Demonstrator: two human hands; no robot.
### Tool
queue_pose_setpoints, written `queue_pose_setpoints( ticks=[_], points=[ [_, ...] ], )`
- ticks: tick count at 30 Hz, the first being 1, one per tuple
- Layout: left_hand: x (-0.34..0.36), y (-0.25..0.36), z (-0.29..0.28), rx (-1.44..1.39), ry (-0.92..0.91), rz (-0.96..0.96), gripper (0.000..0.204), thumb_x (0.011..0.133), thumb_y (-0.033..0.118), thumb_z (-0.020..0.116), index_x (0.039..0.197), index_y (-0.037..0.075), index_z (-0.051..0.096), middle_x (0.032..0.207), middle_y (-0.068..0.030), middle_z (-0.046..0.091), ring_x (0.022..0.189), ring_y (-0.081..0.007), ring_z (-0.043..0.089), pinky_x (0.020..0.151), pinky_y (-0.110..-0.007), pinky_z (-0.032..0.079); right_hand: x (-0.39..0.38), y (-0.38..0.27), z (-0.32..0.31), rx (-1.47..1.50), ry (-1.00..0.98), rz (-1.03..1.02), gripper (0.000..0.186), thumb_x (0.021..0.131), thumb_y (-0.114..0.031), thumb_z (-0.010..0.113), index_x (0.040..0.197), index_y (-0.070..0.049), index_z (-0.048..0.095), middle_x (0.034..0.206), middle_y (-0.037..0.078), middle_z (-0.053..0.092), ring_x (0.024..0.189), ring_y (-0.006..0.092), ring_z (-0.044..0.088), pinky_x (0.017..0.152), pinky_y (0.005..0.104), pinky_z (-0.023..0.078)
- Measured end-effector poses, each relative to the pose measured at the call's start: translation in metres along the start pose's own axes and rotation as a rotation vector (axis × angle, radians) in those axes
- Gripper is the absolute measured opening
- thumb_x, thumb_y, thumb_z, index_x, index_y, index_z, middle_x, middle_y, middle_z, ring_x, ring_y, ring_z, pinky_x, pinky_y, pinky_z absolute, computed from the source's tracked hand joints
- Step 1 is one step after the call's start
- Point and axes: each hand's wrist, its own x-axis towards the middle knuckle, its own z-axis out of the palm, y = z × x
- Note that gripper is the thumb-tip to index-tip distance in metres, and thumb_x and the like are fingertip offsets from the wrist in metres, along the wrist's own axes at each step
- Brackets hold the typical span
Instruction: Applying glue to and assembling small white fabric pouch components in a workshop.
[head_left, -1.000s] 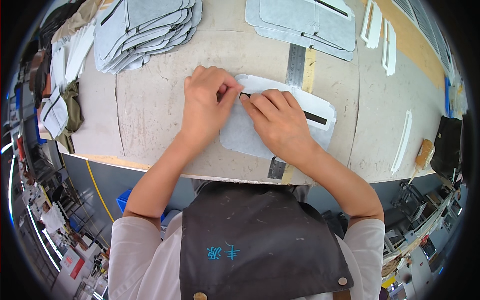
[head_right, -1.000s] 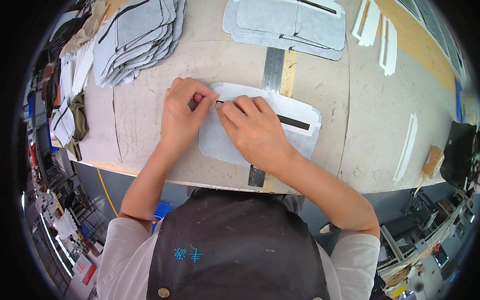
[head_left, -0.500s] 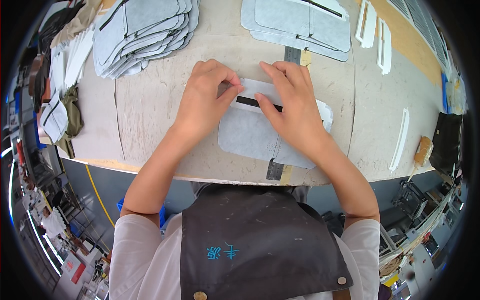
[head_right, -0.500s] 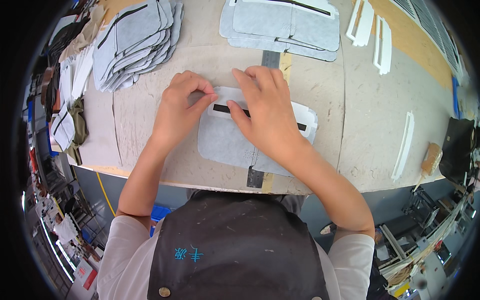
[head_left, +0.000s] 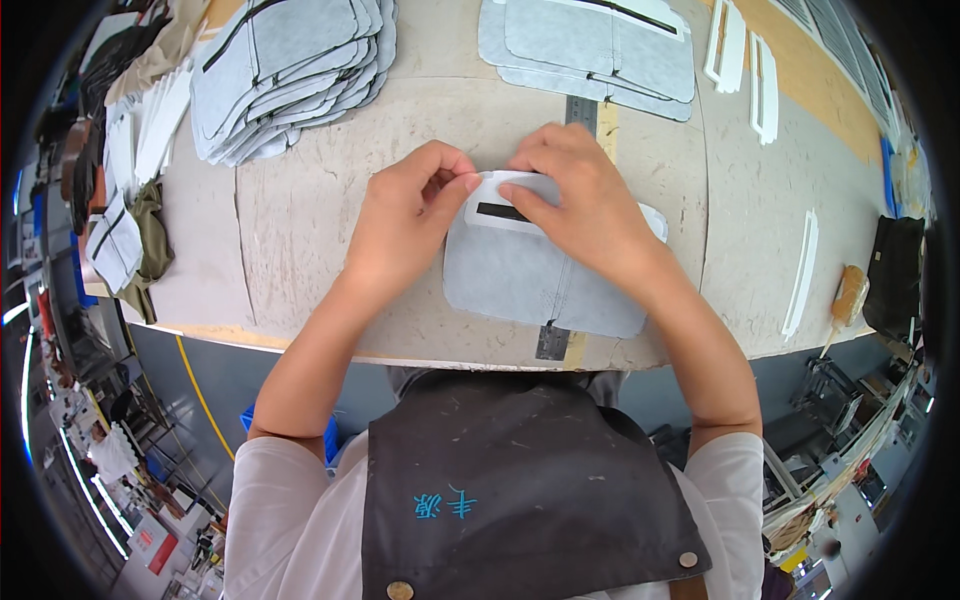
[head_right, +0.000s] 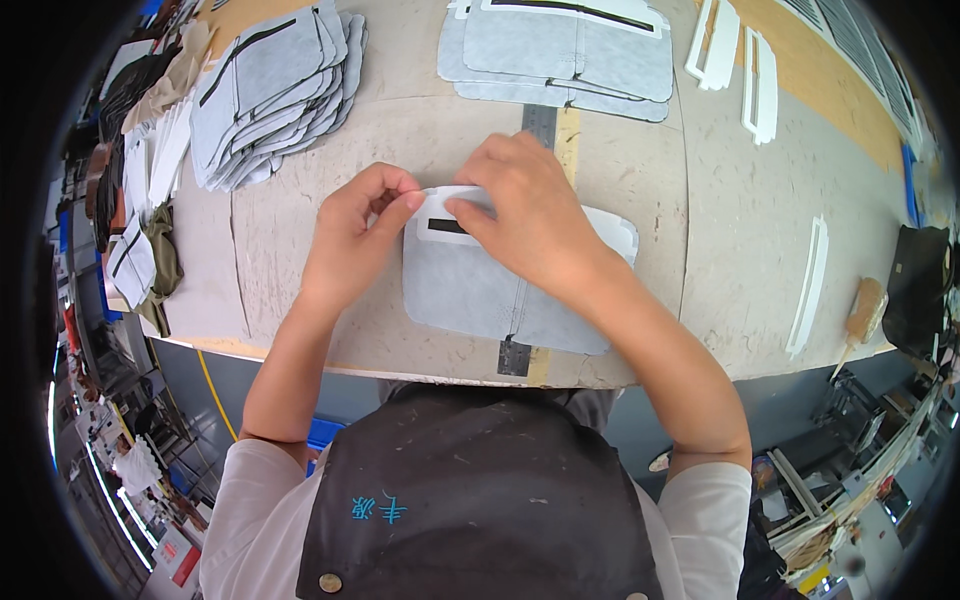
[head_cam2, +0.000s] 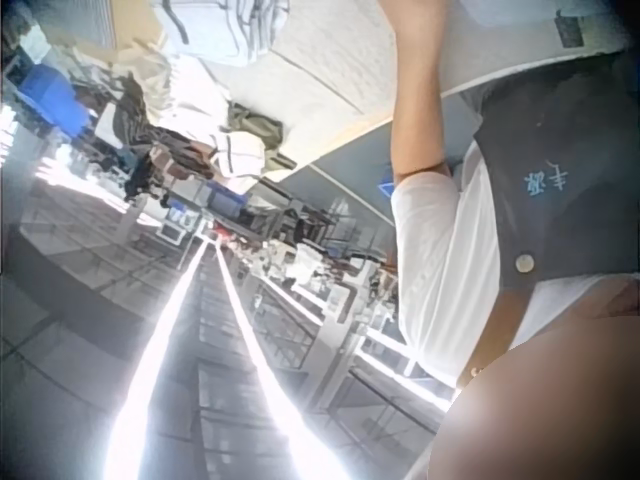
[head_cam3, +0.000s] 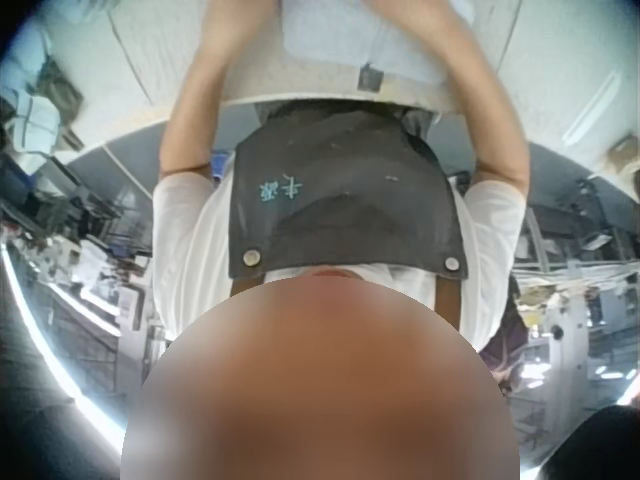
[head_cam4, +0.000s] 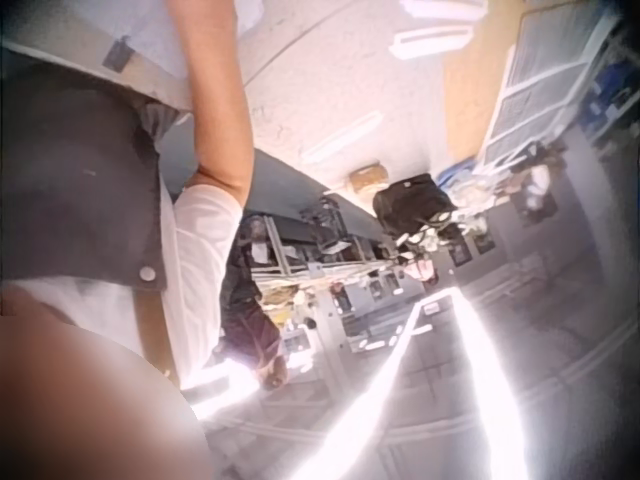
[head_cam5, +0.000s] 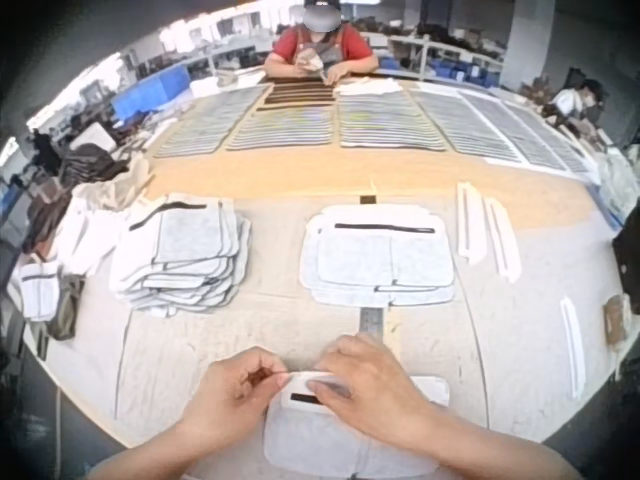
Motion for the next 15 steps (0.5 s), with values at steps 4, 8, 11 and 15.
queue_pose_setpoints(
  ticks=[4, 8, 11, 15],
  points=[
    [-0.010, 0.025, -0.009, -0.389, -0.029, -0.275, 0.012, 0.091, 0.011, 0.067, 0.095, 0.001, 0.063, 0.079, 0.0003, 0.064, 0.068, -0.0023, 0.051, 0.061, -0.018, 0.040, 0.005, -0.023, -0.029, 0.315, -0.214, 0.368, 0.018, 0.083, -0.017, 0.069, 0.091, -0.001, 0.068, 0.077, 0.011, 0.063, 0.069, 0.0240, 0.056, 0.066, 0.0338, 0.046],
    [-0.022, 0.030, -0.012, -0.428, -0.097, -0.242, 0.015, 0.091, 0.012, 0.067, 0.098, 0.000, 0.063, 0.082, -0.0020, 0.066, 0.071, -0.0037, 0.055, 0.064, -0.018, 0.042, 0.002, -0.031, -0.045, 0.396, -0.250, 0.394, 0.020, 0.084, -0.020, 0.068, 0.089, 0.000, 0.067, 0.067, 0.008, 0.060, 0.060, 0.0144, 0.050, 0.057, 0.0292, 0.042],
    [-0.026, 0.039, -0.011, -0.538, -0.089, -0.283, 0.015, 0.092, 0.014, 0.066, 0.097, 0.000, 0.063, 0.083, -0.0022, 0.067, 0.073, -0.0042, 0.056, 0.065, -0.019, 0.043, 0.002, -0.036, -0.053, 0.440, -0.263, 0.413, 0.020, 0.084, -0.019, 0.069, 0.089, 0.000, 0.067, 0.066, 0.007, 0.060, 0.060, 0.0113, 0.049, 0.056, 0.0278, 0.041],
    [-0.029, 0.043, -0.011, -0.576, -0.111, -0.271, 0.015, 0.092, 0.013, 0.066, 0.098, 0.000, 0.063, 0.084, -0.0030, 0.068, 0.074, -0.0049, 0.057, 0.066, -0.021, 0.044, 0.000, -0.039, -0.060, 0.467, -0.276, 0.436, 0.019, 0.084, -0.018, 0.069, 0.089, 0.000, 0.068, 0.066, 0.006, 0.060, 0.061, 0.0099, 0.050, 0.056, 0.0269, 0.041]
  ],
)
